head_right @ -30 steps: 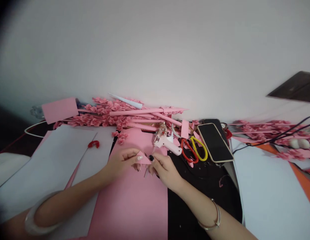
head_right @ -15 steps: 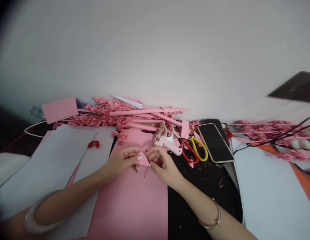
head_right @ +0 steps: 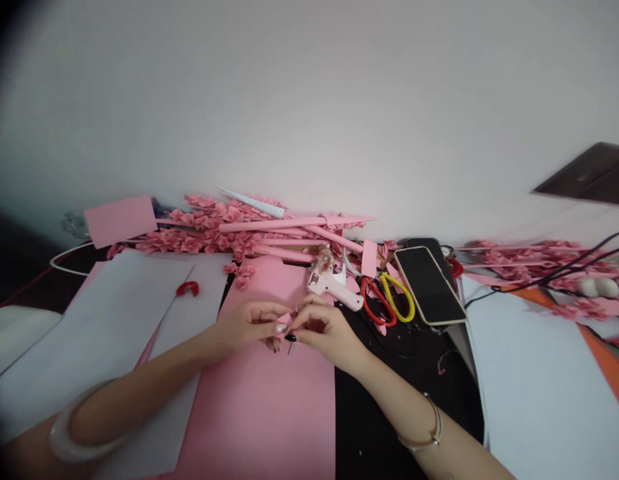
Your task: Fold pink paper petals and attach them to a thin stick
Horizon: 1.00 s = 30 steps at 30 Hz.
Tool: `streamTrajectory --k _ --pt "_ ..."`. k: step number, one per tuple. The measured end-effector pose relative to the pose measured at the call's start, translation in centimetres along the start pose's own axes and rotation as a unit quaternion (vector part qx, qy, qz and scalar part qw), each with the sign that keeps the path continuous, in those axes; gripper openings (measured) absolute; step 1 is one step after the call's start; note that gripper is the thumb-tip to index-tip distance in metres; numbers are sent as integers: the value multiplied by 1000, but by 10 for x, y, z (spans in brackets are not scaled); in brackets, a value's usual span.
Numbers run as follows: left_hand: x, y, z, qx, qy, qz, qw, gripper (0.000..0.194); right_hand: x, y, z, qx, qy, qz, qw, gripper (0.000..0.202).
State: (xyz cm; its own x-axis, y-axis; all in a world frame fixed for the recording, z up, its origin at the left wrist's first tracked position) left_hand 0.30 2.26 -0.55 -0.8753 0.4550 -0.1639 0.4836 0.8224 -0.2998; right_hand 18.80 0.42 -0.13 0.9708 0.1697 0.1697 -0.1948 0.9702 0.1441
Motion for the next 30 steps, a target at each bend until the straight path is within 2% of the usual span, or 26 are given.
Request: streamTrajectory --k 4,7,12,17,22,26,30 --pt "0 0 1 6 3 13 1000 36 1 1 2 22 -20 -8 1000 21" --pt "1 0 2 4 -2 23 1000 40 1 1 4 30 -34 -15 999 17" --pt "-1 -2 4 19 5 3 1000 43 -2 -1 4 37 -61 -25 997 15" --pt "-5 -3 4 9 25 13 1000 36 -5 -4 5 64 -110 -34 991 18" --pt "-4 -1 10 8 3 -8 1000 44 -9 -6 7 82 -144 -53 985 16" --pt "-4 -2 9 -4 5 -11 1000 48 -11 -7 5 78 -166 -61 981 16" --pt "-4 -3 6 -13 6 -2 1000 61 -12 -10 1 37 -169 -43 984 14"
Point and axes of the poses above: each hand's wrist, its own y-axis towards the middle knuckle, its own x-axis out of the back of the hand, z = x × y, the point moved 1 cm from there along y, towards the middle knuckle, and after that the axes turned 13 degrees about -z, right-handed, at the moved point
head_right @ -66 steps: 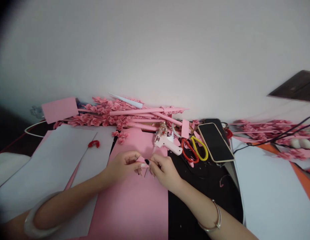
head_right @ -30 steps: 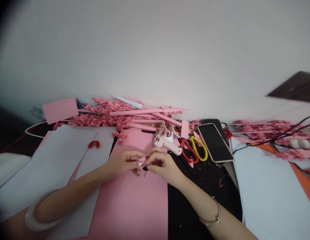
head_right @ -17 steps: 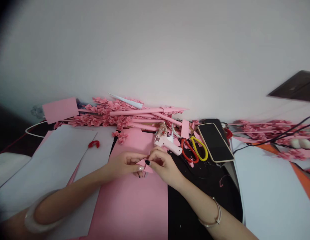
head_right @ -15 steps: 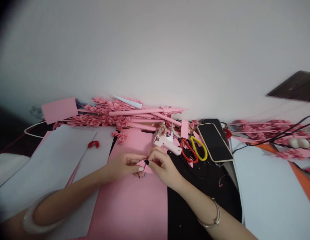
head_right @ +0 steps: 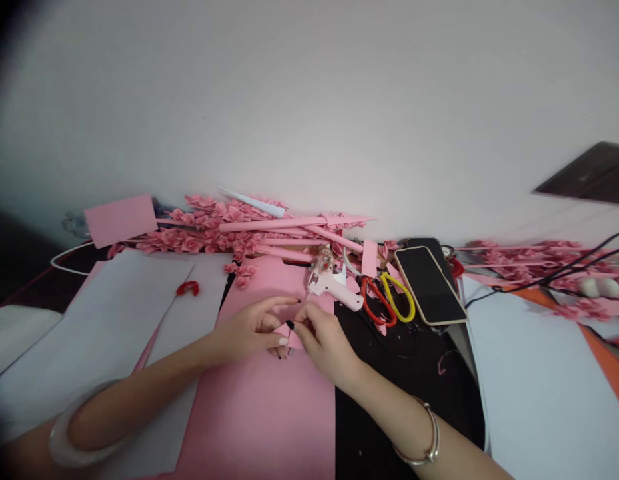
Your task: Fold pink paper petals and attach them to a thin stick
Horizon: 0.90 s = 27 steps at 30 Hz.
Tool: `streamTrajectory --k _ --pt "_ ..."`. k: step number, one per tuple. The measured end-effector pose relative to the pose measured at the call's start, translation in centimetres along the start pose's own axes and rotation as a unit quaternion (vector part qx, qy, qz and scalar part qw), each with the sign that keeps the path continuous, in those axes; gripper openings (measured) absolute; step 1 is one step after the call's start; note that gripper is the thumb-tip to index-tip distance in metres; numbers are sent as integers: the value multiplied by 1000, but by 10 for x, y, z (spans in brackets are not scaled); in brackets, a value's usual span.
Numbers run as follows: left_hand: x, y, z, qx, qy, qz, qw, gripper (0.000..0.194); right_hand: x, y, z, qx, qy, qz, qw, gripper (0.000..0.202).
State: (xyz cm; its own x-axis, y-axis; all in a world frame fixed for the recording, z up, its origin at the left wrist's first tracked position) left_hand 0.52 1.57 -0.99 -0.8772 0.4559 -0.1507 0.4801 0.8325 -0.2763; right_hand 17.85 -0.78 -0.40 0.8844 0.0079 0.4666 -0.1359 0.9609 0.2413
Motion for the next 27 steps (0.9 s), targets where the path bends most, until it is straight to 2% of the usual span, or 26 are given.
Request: streamTrajectory --k 4,10,16,20,27 --pt "0 -1 -1 0 -5 12 1000 61 -1 -2 -3 -35 14 -3 999 16" --pt "-1 -1 1 -3 -3 22 1000 45 -2 -2 -4 -62 23 -21 998 16" --pt "-2 1 2 13 -9 22 1000 49 -4 -2 -4 -65 28 -42 997 16" --pt "-4 0 -1 17 8 7 1000 48 -5 -2 -4 -75 32 -49 995 15" --pt "-5 0 8 15 1 -37 999 47 -4 -2 -4 -81 40 -49 995 17"
Point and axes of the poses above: each hand's wrist, its own y-axis towards the middle knuckle, its own x-axis out of the back of the hand, z = x × y, the point moved 1 cm from there along y, towards the middle knuckle, and after that the axes turned 13 degrees about -z, right-handed, at the moved point
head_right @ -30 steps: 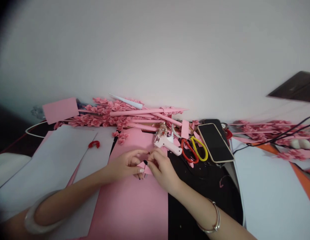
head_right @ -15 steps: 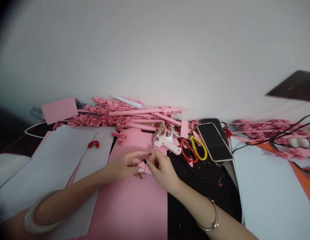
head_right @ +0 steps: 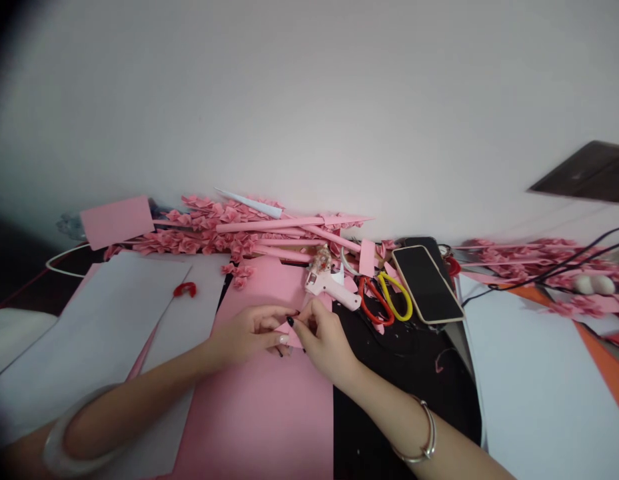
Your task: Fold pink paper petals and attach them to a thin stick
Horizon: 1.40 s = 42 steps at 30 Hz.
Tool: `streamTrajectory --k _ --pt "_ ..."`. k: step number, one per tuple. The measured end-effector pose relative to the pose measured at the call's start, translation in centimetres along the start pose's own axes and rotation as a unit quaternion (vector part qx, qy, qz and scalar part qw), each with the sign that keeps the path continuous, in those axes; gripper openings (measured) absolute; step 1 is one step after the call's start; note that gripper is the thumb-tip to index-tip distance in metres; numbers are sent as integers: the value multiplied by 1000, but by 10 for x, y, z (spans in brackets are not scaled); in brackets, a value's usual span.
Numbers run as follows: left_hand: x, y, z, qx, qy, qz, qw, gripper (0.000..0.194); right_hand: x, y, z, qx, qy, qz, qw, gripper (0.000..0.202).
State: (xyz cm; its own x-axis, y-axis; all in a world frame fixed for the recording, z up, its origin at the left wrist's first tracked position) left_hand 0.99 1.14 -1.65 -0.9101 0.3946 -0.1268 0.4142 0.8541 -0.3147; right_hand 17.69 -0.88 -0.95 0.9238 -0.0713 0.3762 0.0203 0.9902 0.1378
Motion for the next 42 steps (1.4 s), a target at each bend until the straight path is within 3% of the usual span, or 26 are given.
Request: streamTrajectory --k 8,17,28,42 --pt "1 -1 -3 -3 -2 -1 1000 46 3 3 -3 -13 21 27 999 25" --pt "2 -3 -4 1 -10 25 1000 47 6 10 6 31 -29 105 994 28" --pt "3 -5 -8 -23 12 67 997 37 5 5 6 50 -77 84 992 28" --pt "3 -6 -10 -21 13 70 997 38 4 6 7 51 -70 88 992 31"
Point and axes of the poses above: each hand's wrist, its own y-axis towards the middle knuckle, its own x-axis out of the back of the hand, z = x × y, the point moved 1 cm from there along y, towards the middle knuckle, and after that the axes turned 13 degrees about -z, right-handed, at the moved point
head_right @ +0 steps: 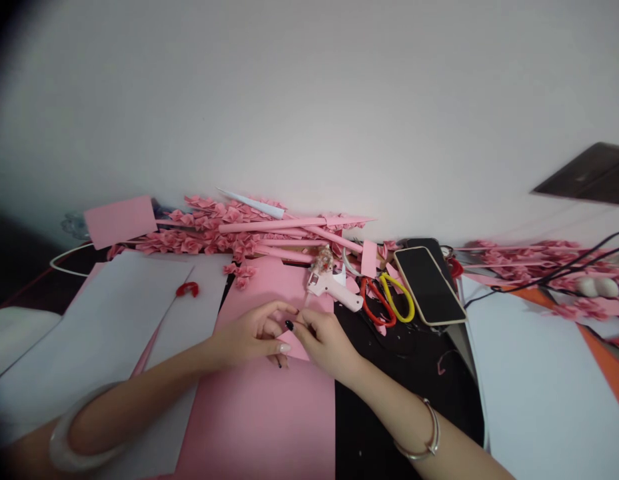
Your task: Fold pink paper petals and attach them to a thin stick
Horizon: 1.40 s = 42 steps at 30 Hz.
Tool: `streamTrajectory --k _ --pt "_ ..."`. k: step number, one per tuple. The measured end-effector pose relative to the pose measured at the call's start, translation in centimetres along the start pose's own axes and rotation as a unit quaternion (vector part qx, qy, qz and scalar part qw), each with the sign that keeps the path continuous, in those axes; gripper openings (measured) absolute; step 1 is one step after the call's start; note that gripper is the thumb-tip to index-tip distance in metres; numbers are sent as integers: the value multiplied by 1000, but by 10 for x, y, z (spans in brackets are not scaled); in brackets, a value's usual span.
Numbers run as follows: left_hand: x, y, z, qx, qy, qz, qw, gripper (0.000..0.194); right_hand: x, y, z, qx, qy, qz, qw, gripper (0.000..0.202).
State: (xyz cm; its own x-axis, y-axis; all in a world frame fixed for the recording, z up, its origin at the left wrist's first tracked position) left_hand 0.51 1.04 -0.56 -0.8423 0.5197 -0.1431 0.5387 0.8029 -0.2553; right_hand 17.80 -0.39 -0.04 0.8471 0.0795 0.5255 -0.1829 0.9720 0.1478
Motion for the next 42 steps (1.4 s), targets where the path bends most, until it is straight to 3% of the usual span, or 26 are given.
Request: streamTrajectory --k 9,17,36,42 --pt "0 1 1 -3 -6 -8 1000 44 1 1 0 -1 13 -3 1000 33" --pt "0 1 1 -4 -46 -29 999 51 6 1 6 10 36 67 997 37" --pt "-2 2 3 -12 -65 -6 998 51 3 -2 6 17 33 31 999 36" --pt "-1 3 0 -11 -90 -20 996 52 2 -3 0 28 9 -27 999 38"
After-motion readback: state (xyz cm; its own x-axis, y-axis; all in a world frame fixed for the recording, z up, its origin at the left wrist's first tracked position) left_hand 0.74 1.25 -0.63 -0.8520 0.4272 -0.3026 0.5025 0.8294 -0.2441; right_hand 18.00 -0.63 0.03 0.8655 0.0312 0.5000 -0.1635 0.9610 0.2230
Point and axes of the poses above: each hand's wrist, its own y-axis towards the middle knuckle, its own x-axis out of the back of the hand, z = x × y, the point moved 1 cm from there along y, towards the middle knuckle, and after that the axes turned 13 degrees about -z, right-handed, at the moved point
